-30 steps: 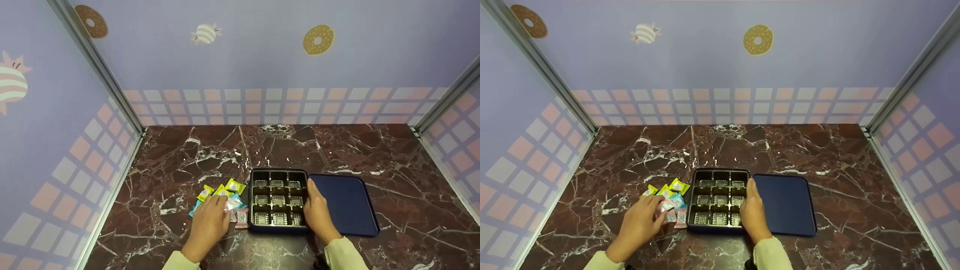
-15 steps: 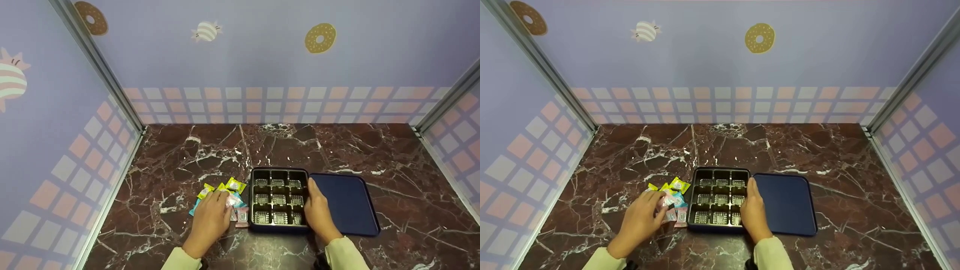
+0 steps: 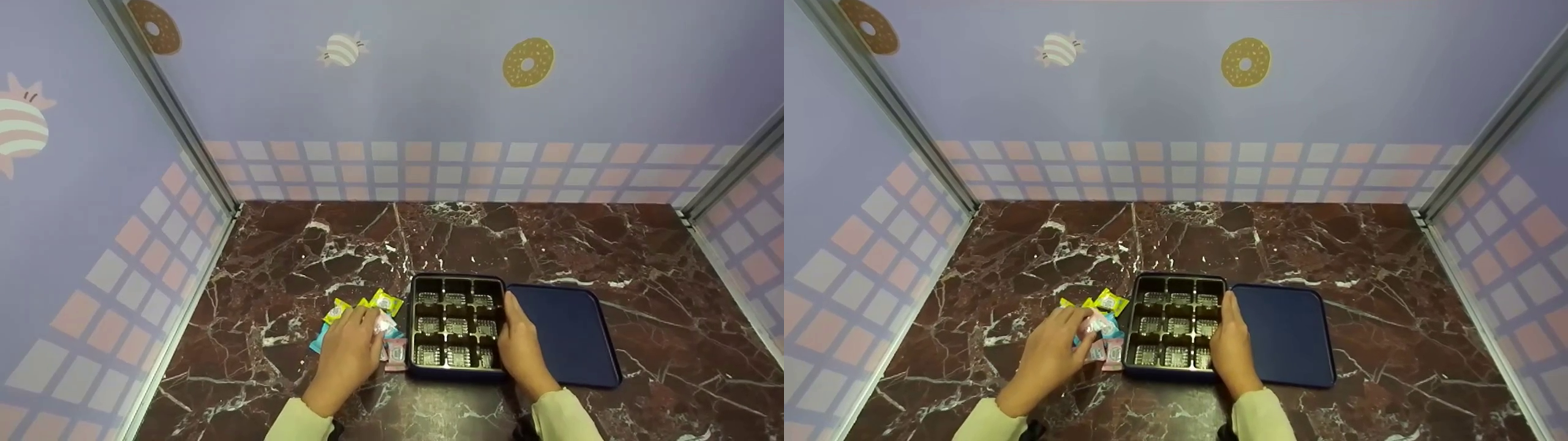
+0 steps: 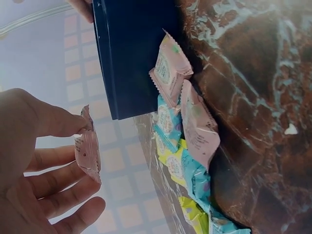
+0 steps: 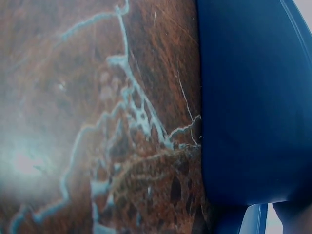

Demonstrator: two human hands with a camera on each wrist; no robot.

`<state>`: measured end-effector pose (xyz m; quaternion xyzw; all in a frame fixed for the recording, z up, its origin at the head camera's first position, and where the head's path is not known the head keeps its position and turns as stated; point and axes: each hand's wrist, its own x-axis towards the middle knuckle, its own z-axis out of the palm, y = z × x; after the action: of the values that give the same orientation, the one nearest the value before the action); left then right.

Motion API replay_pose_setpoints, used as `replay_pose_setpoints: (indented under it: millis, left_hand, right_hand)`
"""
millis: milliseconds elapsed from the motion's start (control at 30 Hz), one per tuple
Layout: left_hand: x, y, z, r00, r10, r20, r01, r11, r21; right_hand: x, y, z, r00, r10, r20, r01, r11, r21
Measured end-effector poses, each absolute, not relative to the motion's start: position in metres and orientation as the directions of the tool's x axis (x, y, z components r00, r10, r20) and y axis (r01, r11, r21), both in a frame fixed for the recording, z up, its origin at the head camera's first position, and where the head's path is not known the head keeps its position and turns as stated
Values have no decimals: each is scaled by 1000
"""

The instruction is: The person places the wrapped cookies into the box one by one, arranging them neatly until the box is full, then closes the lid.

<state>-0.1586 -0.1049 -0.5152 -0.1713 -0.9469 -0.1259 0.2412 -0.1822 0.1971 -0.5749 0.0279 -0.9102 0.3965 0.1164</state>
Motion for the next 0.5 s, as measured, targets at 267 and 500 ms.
replay_pose_setpoints:
  millis: [267,500]
  left_hand:
    - [-161,-103,-511,-818,253,517,388,906,170]
    - [-163,-99,-511,-820,263,509,393,904,166]
  right_hand:
    - [-182,196,-574,-975,47,216,-127,680,-723]
    - [-183,197,-575,-974,55,220,-127,672,-729]
